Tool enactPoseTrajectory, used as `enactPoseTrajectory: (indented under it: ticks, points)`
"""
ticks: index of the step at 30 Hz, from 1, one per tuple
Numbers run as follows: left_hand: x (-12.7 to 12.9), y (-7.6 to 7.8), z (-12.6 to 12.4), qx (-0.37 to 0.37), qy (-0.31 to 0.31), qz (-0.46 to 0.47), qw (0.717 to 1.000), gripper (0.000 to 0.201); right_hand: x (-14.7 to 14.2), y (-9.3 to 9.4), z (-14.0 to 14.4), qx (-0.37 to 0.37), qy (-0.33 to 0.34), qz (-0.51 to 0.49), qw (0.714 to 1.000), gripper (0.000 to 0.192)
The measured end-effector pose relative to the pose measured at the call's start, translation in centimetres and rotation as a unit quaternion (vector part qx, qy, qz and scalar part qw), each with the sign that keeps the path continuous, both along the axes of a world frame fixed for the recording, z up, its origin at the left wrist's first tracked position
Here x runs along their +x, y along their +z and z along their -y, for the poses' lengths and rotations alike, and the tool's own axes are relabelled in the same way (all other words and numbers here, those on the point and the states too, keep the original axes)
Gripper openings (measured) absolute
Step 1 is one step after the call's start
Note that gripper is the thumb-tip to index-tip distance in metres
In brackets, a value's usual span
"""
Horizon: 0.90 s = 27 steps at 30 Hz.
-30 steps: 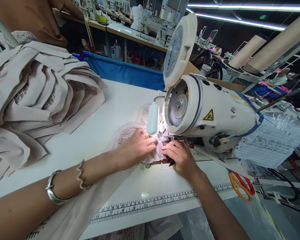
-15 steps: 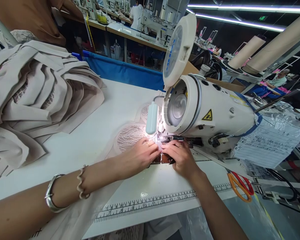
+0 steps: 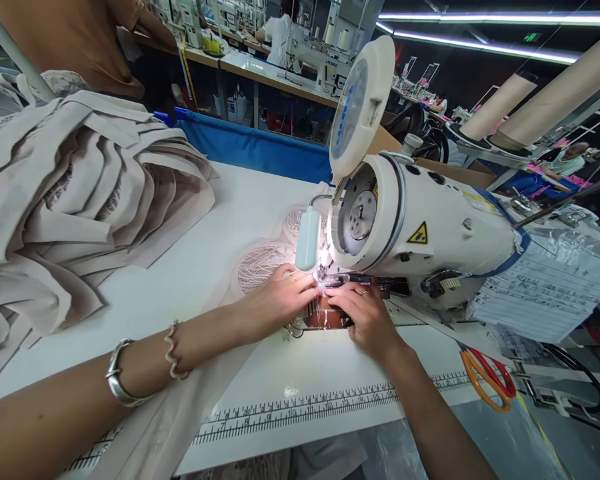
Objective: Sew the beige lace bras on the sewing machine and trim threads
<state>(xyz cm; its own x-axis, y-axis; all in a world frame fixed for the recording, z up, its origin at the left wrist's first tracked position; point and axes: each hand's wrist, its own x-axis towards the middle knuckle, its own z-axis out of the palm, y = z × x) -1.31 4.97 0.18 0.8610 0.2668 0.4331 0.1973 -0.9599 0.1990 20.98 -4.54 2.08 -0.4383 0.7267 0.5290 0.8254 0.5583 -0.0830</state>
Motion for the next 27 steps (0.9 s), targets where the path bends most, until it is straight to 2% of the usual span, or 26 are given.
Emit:
enactPoseTrajectory:
  ticks: [4,9,15,21,27]
  points:
    - [0.1,-0.2,0.2,-0.03,0.007,0.013,0.999,0.03,-0.1,0.0,0.0,-0.005,0.024,0.002,1.0,0.037]
    - [0.3,-0.4,0.3,0.015,0.013,0.009,1.0,0.032,0.0,-0.2,-0.1,0.02,-0.025,0.015,0.999,0.045]
    - [0.3,-0.5,-0.1,0.038,0.006,0.004,0.999,0.032,-0.2,0.0,-0.1,-0.006,-0.017,0.036,0.999,0.043]
    - [0.1,0.2,-1.2,-0.001,0.005,-0.022,1.0,0.032,-0.1,0.0,0.0,0.022,-0.036,0.029,0.999,0.043]
    - [-0.1,0.6,-1.9,-0.036,0.018,-0.055,0.998,0.039,-0.1,-0.1,0.0,0.012,-0.023,0.018,0.999,0.045]
